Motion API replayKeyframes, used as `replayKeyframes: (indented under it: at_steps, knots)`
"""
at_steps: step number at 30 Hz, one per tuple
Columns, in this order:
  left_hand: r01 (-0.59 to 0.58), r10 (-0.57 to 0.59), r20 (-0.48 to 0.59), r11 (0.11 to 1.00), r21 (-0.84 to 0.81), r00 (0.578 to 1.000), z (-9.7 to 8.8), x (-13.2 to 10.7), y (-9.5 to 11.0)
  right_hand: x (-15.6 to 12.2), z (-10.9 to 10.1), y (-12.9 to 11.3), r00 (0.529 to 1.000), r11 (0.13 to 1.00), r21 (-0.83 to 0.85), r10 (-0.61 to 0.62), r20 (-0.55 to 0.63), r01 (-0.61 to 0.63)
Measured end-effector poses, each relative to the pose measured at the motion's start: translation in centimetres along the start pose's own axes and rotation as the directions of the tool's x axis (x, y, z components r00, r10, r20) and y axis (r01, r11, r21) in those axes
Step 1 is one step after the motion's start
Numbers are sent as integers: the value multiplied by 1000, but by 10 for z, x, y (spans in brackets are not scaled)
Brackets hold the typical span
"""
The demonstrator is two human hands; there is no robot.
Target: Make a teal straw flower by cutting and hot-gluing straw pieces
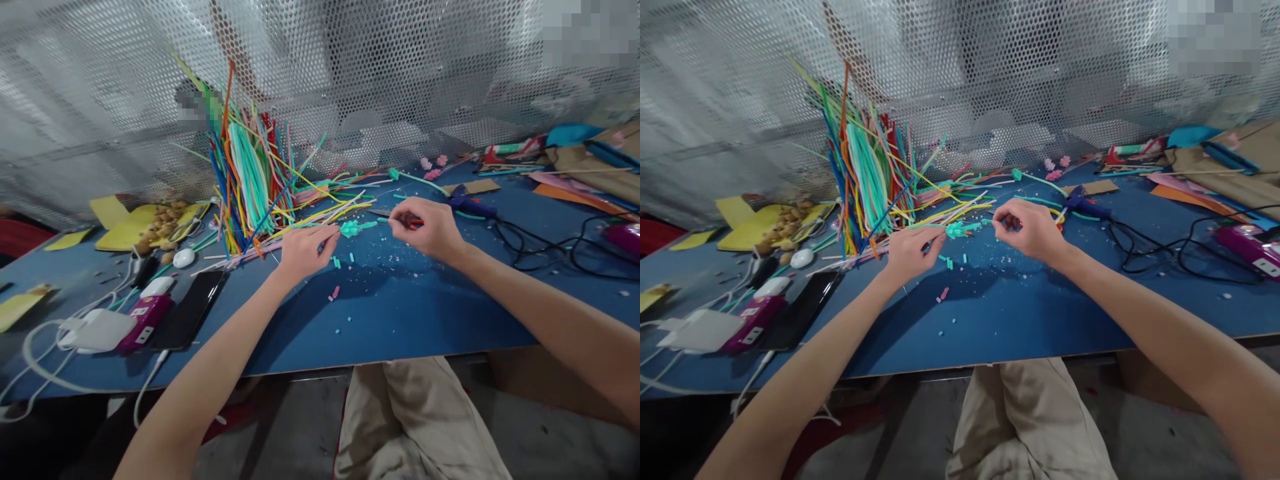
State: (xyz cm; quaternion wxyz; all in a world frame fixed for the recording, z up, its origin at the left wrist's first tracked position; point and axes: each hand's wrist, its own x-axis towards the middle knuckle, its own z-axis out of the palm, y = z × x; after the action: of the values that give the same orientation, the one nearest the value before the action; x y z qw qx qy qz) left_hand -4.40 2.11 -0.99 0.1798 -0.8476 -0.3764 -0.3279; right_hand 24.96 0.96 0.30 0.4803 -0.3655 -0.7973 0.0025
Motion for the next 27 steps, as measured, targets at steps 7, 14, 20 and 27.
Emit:
replayKeyframes:
  at_steps: [7, 14, 20, 27]
  knots:
    - [63, -57, 165, 998, -30, 985, -11, 8, 12, 0, 1, -7, 951, 944, -120, -298, 84, 307]
    - [64, -56, 229, 998, -25, 972, -15, 9, 17, 1, 5, -10, 928, 905, -215, -371, 27, 368]
    - [32, -28, 253, 999, -11, 967, -14, 10, 21, 3, 6, -14, 919, 898, -197, -387, 72, 393]
    - [6, -1, 227, 1000, -19, 974, -12, 9, 22, 2, 8, -11, 917, 903, -171, -376, 132, 394]
